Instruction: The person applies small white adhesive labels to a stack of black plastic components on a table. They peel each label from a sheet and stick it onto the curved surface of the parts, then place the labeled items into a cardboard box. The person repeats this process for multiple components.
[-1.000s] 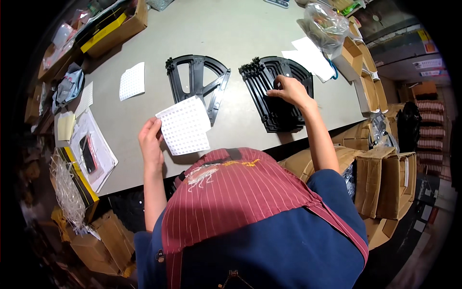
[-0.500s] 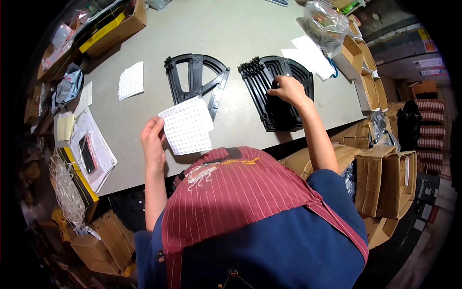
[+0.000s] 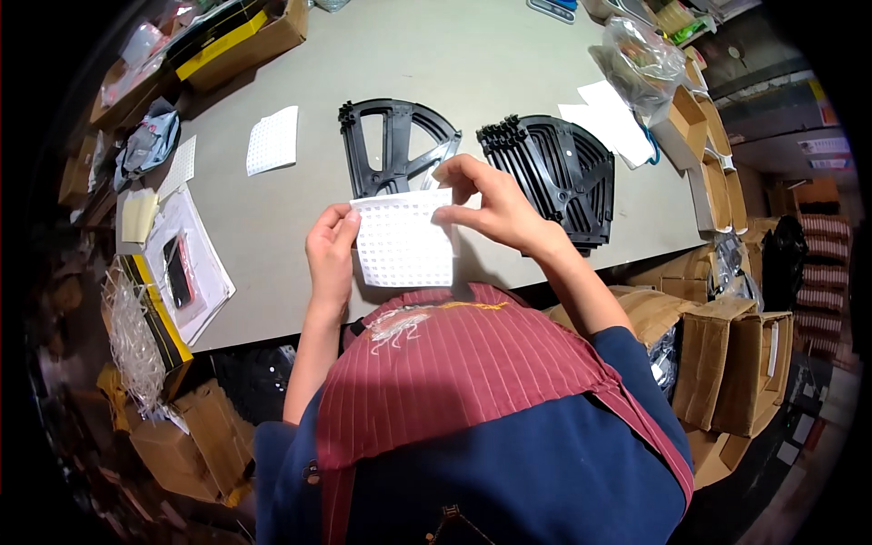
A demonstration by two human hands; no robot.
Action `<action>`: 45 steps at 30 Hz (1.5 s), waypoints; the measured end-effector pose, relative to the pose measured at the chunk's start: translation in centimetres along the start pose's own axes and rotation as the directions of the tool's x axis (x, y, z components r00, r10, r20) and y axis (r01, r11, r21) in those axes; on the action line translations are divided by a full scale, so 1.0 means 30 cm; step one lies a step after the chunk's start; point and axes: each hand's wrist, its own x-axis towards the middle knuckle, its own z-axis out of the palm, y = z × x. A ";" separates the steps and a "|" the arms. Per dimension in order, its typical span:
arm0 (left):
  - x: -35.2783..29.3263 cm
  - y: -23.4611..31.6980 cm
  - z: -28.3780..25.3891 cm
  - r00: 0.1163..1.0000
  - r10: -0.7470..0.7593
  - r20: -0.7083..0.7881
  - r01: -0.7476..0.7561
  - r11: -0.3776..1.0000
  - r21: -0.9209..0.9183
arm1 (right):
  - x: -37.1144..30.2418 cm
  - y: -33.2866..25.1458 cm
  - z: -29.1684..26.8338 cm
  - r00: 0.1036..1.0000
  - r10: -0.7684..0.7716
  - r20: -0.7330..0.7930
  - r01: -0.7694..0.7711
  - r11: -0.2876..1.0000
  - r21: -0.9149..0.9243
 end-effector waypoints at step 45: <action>0.036 0.012 -0.118 0.991 -0.040 0.125 0.031 0.997 0.077 | 0.152 0.007 0.156 0.989 -0.145 0.033 0.149 0.965 -0.214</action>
